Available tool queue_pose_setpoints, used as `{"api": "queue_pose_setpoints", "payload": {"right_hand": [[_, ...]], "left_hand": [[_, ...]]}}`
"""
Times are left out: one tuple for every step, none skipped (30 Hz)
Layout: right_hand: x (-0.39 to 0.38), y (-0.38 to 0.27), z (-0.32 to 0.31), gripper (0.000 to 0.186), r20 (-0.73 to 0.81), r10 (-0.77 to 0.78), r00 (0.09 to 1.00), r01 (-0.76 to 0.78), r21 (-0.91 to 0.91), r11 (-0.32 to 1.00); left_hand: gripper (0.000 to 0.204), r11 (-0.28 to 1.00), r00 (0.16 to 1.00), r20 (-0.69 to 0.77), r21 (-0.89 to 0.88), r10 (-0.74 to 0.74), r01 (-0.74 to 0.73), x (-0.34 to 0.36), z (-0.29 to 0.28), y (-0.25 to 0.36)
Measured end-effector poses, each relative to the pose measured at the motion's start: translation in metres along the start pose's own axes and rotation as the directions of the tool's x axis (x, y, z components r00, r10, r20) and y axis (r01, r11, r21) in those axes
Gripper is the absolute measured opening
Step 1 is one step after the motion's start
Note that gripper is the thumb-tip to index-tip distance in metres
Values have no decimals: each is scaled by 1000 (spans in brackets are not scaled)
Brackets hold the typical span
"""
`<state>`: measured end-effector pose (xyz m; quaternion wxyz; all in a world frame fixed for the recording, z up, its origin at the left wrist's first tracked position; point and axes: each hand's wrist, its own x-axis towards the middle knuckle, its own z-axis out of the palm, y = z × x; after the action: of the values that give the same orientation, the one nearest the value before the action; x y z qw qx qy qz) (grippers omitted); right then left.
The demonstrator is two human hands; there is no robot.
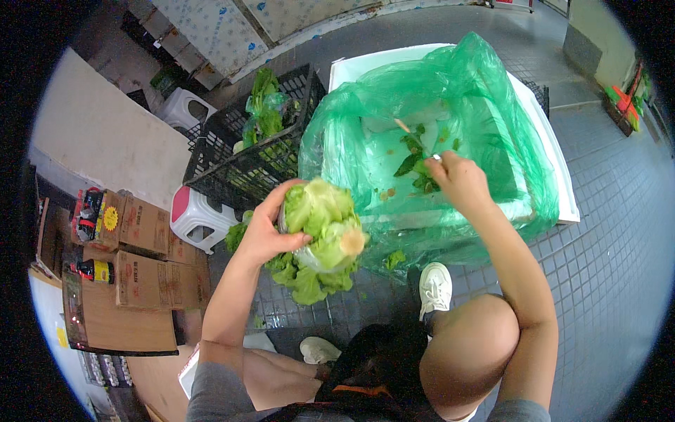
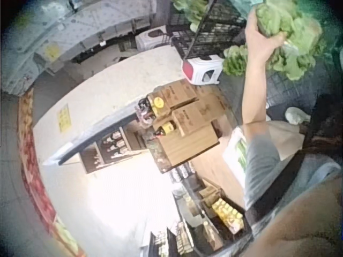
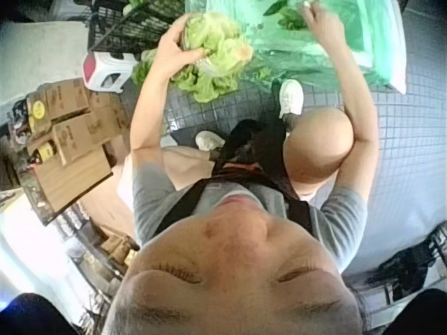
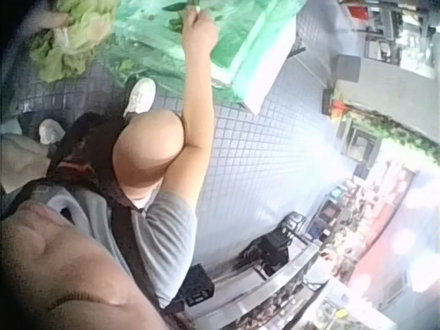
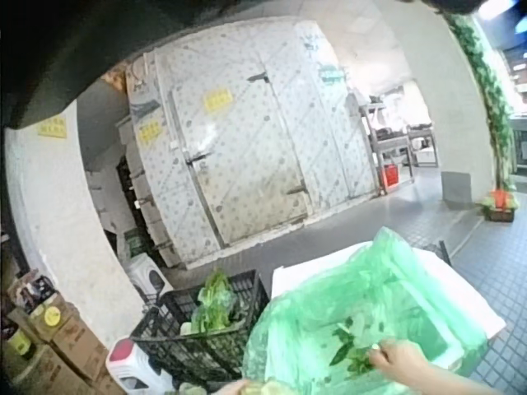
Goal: The person sits on the floor and prepares lettuce heads by removing outer leaves, cutting the base with a knife, and wrapping each head in plastic film. The wrapped lettuce is placed into a white styrofoam box.
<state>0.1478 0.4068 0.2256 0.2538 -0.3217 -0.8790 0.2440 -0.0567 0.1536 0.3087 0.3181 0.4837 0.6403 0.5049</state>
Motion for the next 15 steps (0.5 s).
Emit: {"api": "queue_pose_setpoints", "payload": {"right_hand": [[-6, -16, -2, 30, 28, -67, 997, 64, 106, 992], [-10, -32, -4, 30, 43, -142, 989, 130, 216, 968], [-17, -45, -6, 29, 66, -271, 960, 243, 277, 930], [-22, -57, -10, 29, 79, -395, 916, 349, 331, 877], [-24, -67, -15, 30, 86, -515, 853, 463, 331, 822], [-24, -73, -14, 31, 85, -558, 825, 508, 321, 799], [-24, -79, -14, 31, 87, -597, 798, 548, 307, 778], [-24, -82, -13, 32, 90, -634, 768, 588, 293, 754], [-22, -85, -11, 33, 90, -654, 751, 620, 243, 746], [-21, -84, -8, 34, 88, -648, 757, 620, 219, 753], [-21, -84, -6, 35, 85, -642, 762, 619, 195, 761], [-20, -83, -3, 35, 82, -636, 767, 618, 170, 768], [-20, -83, -1, 35, 76, -631, 772, 618, 145, 773], [-20, -82, 2, 36, 69, -626, 776, 617, 119, 778], [-20, -82, 3, 36, 62, -622, 781, 616, 92, 783]], "left_hand": [[72, 1000, 999, -44, -14, -3, 2, 0, 0, -3], [72, 1000, 996, -93, -24, -1, -1, 0, 0, -3], [71, 998, 990, -140, -57, -28, 20, -1, 0, -5], [70, 995, 982, -182, -95, -50, 33, -1, 1, -7], [69, 990, 971, -224, -134, -78, 49, -2, 1, -8], [69, 991, 969, -233, -126, -79, 51, -2, 0, -7], [68, 991, 968, -237, -122, -80, 52, -2, 0, -8], [67, 992, 967, -241, -119, -81, 53, -2, 0, -8], [67, 987, 965, -242, -151, -97, 61, -1, 0, -9], [66, 981, 963, -243, -181, -114, 70, -1, 0, -11], [66, 974, 961, -243, -211, -130, 79, -1, 0, -12], [66, 975, 960, -246, -203, -136, 86, -1, 0, -10], [66, 976, 958, -248, -197, -145, 97, 0, 2, -8], [66, 976, 956, -250, -192, -154, 107, 0, 2, -7], [67, 976, 955, -252, -185, -157, 111, -1, 2, -10]]}}
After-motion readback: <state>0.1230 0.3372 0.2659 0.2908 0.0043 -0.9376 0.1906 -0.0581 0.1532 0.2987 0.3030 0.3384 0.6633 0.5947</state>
